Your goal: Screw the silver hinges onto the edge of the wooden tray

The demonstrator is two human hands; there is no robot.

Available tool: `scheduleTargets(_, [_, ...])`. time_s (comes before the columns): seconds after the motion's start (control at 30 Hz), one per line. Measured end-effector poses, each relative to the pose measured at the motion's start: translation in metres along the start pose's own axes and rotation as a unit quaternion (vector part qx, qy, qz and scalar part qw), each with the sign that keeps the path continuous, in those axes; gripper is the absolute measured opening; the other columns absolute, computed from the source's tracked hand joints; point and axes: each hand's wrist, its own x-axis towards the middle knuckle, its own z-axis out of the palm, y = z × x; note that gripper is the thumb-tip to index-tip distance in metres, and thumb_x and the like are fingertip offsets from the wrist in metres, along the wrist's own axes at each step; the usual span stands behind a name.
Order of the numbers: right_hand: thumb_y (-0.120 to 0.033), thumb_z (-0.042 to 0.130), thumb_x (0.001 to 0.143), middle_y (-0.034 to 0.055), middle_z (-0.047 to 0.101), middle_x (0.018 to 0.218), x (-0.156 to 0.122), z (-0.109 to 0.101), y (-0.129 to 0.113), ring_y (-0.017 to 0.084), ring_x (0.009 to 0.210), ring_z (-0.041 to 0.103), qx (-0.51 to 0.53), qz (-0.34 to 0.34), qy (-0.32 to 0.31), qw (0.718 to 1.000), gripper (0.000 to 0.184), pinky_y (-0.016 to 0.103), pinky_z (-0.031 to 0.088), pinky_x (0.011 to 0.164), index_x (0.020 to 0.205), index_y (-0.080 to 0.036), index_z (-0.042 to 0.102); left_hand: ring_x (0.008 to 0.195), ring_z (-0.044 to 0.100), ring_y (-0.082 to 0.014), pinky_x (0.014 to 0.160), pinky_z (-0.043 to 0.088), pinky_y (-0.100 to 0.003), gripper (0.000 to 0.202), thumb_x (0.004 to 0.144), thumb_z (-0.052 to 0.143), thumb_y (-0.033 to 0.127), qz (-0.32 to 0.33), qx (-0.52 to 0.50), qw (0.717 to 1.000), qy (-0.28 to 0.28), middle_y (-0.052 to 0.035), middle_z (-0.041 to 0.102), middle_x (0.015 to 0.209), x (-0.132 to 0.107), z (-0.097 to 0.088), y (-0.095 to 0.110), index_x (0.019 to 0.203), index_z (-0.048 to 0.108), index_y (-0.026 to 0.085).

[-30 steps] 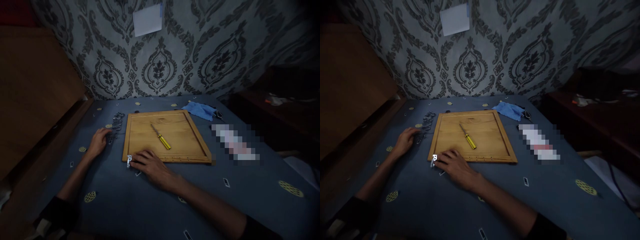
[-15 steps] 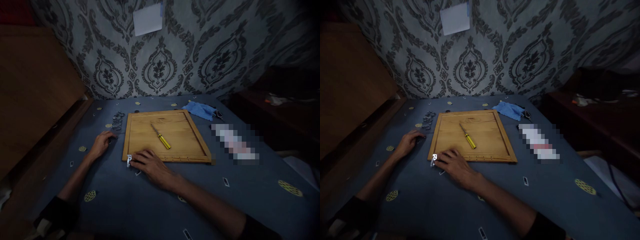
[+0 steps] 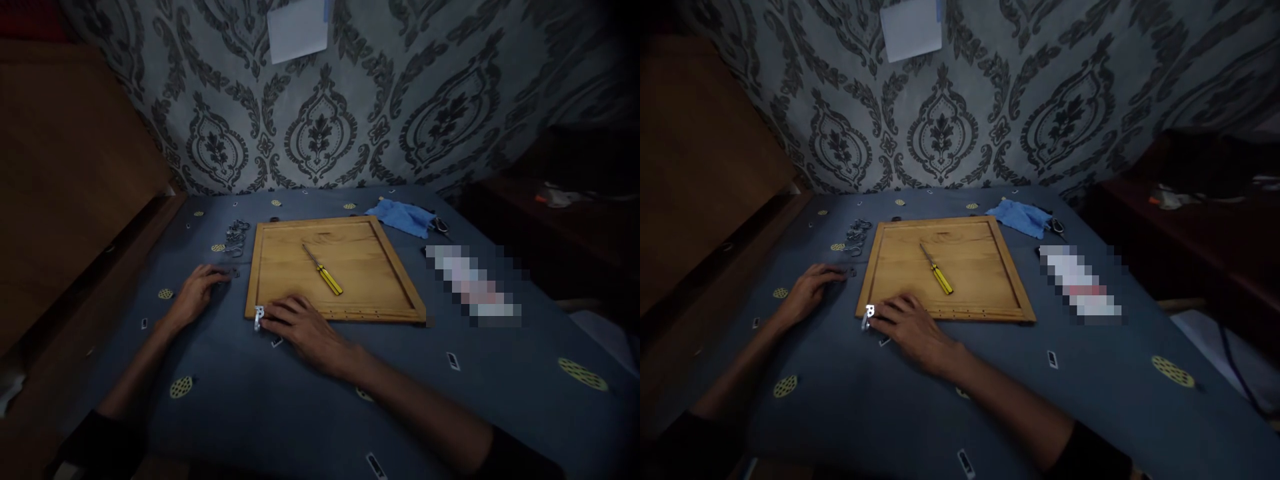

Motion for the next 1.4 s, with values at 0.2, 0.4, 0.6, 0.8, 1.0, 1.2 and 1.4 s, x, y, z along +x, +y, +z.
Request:
scheduleTargets(0.2, [-0.007,0.059,0.102,0.0113,0.069,0.144,-0.001,-0.003,-0.001,0.024,0.134,0.057,0.007,0.0,0.001,1.0,0.042,0.045,0.046,0.112,0.141,-0.021,0.066,0.111,0.069,-0.0264,0.101,0.057,-0.043,0.046,0.084,0.042,0.008,-0.032,-0.002,0.999,0.01,-0.0074,0.078,0.116,-0.01,-0.015,-0.01,0.1,0.082,0.024])
scheduleTargets(0.4, [-0.008,0.061,0.102,0.0119,0.069,0.143,-0.002,0.001,0.0,0.025,0.136,0.056,0.01,-0.003,0.006,1.0,0.041,0.046,0.045,0.112,0.141,-0.02,0.066,0.095,0.071,-0.025,0.09,0.059,-0.037,0.044,0.092,0.041,0.014,-0.068,0.002,0.997,0.03,-0.0079,0.076,0.101,-0.007,-0.013,-0.013,0.113,0.08,0.02])
scheduleTargets(0.6, [-0.005,0.061,0.1,0.012,0.068,0.144,-0.001,0.0,0.0,0.025,0.136,0.055,0.007,-0.001,-0.007,1.0,0.045,0.046,0.044,0.113,0.142,-0.02,0.066,0.104,0.071,-0.0242,0.097,0.058,-0.037,0.045,0.088,0.042,0.011,-0.044,-0.016,0.999,0.006,-0.0069,0.076,0.11,-0.009,-0.008,-0.003,0.104,0.083,0.023])
scheduleTargets(0.8, [-0.007,0.058,0.102,0.011,0.068,0.144,-0.002,0.003,0.001,0.025,0.137,0.055,0.005,-0.002,-0.001,1.0,0.043,0.046,0.044,0.114,0.141,-0.023,0.066,0.098,0.071,-0.0247,0.092,0.058,-0.037,0.046,0.091,0.039,0.012,-0.056,-0.006,0.998,0.022,-0.0079,0.074,0.103,-0.006,-0.011,-0.004,0.108,0.081,0.02])
scheduleTargets(1.0, [-0.008,0.058,0.102,0.0114,0.068,0.145,-0.002,0.004,0.002,0.025,0.137,0.055,0.005,-0.002,-0.003,1.0,0.043,0.048,0.043,0.115,0.142,-0.022,0.065,0.098,0.067,-0.026,0.092,0.057,-0.037,0.046,0.094,0.04,0.012,-0.051,0.006,0.998,0.024,-0.0093,0.072,0.104,-0.002,-0.006,-0.003,0.114,0.081,0.019])
scheduleTargets(1.2, [-0.009,0.058,0.103,0.0124,0.068,0.145,-0.001,0.006,0.002,0.025,0.135,0.056,0.0,-0.001,0.0,1.0,0.043,0.047,0.046,0.112,0.143,-0.022,0.066,0.106,0.061,-0.0273,0.098,0.053,-0.041,0.049,0.094,0.042,0.008,-0.031,0.021,0.999,0.025,-0.0099,0.068,0.112,0.005,0.001,0.001,0.122,0.079,0.023])
scheduleTargets(1.4, [-0.007,0.062,0.101,0.011,0.07,0.142,-0.002,0.003,0.001,0.025,0.134,0.056,-0.001,-0.007,0.011,1.0,0.042,0.046,0.045,0.113,0.141,-0.021,0.067,0.113,0.057,-0.029,0.102,0.049,-0.048,0.052,0.09,0.045,0.003,-0.003,0.036,0.999,0.023,-0.0096,0.067,0.125,0.01,0.01,0.008,0.119,0.08,0.028])
